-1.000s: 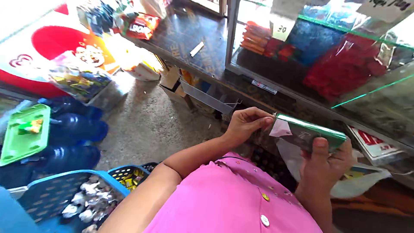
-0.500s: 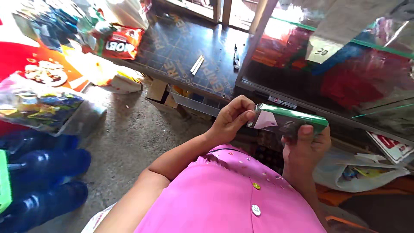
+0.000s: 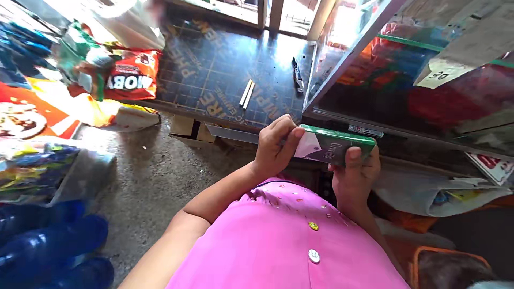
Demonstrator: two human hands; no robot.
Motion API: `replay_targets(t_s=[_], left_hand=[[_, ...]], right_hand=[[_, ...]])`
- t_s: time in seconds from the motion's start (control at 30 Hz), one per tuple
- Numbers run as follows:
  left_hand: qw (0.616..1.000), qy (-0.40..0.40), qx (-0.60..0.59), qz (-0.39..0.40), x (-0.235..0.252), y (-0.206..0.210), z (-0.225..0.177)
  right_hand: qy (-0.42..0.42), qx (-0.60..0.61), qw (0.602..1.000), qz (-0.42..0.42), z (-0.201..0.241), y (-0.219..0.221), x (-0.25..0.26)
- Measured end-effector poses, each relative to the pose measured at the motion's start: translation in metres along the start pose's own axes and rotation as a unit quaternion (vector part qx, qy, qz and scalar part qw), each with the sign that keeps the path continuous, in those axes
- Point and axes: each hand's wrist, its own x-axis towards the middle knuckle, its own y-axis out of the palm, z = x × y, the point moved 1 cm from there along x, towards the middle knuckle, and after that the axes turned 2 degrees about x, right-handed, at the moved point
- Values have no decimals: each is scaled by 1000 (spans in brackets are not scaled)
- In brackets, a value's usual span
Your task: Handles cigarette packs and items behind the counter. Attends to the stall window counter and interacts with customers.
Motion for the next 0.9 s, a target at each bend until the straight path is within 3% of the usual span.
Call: replay_targets(t_s=[0.17,0.57,0.9], left_hand=[[998,50,33,-23,3,-9,3],[995,86,48,3,24,-37,-2],[987,121,101,9,33,-64,5]], right_hand=[[8,21,1000,0,-1,12,5],[-25,106,993,49,-2,26,17],[-61,83,994,31,4,11,16]])
